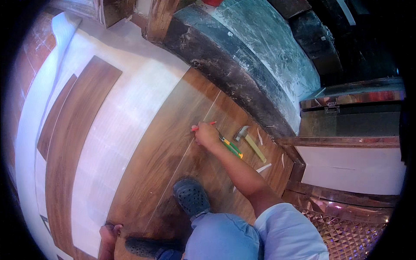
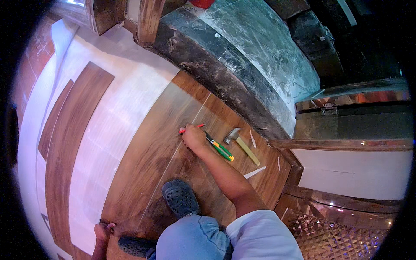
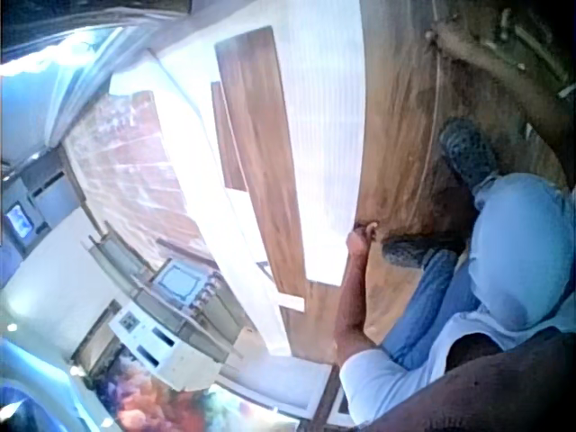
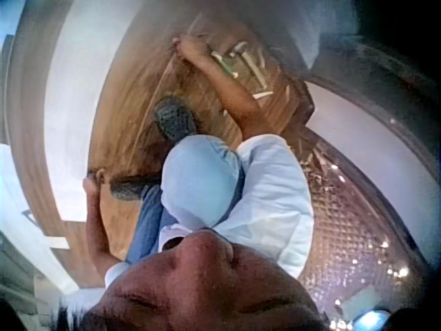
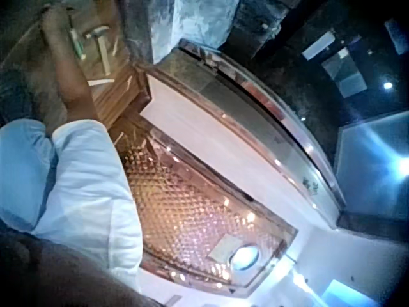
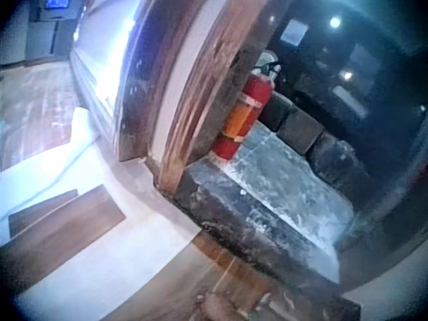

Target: The person measures and marks flooring planks before positioning them on the floor and tapping them into place using a hammer.

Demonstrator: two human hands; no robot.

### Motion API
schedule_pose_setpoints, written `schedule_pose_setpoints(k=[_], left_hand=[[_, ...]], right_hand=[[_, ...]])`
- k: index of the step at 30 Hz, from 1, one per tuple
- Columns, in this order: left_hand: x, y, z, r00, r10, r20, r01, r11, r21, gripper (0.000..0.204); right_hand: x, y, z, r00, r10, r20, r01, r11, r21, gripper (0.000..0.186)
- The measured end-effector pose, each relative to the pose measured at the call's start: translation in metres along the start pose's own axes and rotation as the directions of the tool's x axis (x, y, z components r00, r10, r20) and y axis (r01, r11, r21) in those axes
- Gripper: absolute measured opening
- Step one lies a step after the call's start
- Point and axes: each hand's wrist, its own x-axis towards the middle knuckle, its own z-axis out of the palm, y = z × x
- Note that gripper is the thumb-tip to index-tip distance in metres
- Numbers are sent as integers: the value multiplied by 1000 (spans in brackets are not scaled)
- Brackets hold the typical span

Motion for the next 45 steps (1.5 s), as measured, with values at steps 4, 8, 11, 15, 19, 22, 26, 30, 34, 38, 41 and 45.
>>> schedule_pose_setpoints(k=[4, 8, 11, 15, 19, 22, 26, 30, 34, 38, 41, 45], left_hand=[[-8, 5, -21, 997, 78, -14, -77, 997, 29, 44], [-29, 21, -43, 999, -45, 23, 42, 991, 128, 53], [-22, 26, -46, 992, -118, -42, 121, 989, 87, 59], [-32, 15, -39, 946, -310, -94, 292, 942, -165, 53], [-56, -8, -32, 853, -499, -155, 427, 836, -345, 48], [-77, 16, -1, 824, -521, -224, 401, 815, -417, 47], [-94, 41, 16, 892, -405, -199, 337, 891, -305, 49], [-105, 71, 61, 861, -341, -377, 260, 933, -249, 64], [-99, 81, 53, 855, -461, -240, 379, 869, -319, 70], [-92, 73, 64, 837, -383, -390, 285, 914, -287, 71], [-92, 70, 66, 853, -411, -322, 315, 897, -310, 70], [-94, 67, 47, 890, -419, -180, 352, 882, -313, 62]], right_hand=[[18, 44, 37, 963, -267, -28, 269, 960, 74, 23], [-34, 30, 36, 962, -261, -80, 254, 963, -87, 21], [-47, 56, 34, 966, -253, -45, 238, 947, -218, 18], [-71, 9, -14, 903, -372, 214, 428, 817, -387, 21], [-36, -64, -25, 859, -475, 194, 490, 647, -585, 27], [15, -96, -20, 591, -780, 208, 724, 399, -563, 30], [33, -121, -10, 289, -929, 230, 838, 129, -531, 37], [25, -138, -8, 382, -872, 305, 834, 184, -521, 36], [31, -172, -11, 366, -818, 443, 876, 143, -461, 35], [66, -198, -29, 443, -686, 577, 894, 291, -340, 45], [67, -192, -39, 516, -611, 601, 844, 484, -232, 45], [39, -186, -42, 614, -479, 627, 736, 635, -235, 47]])
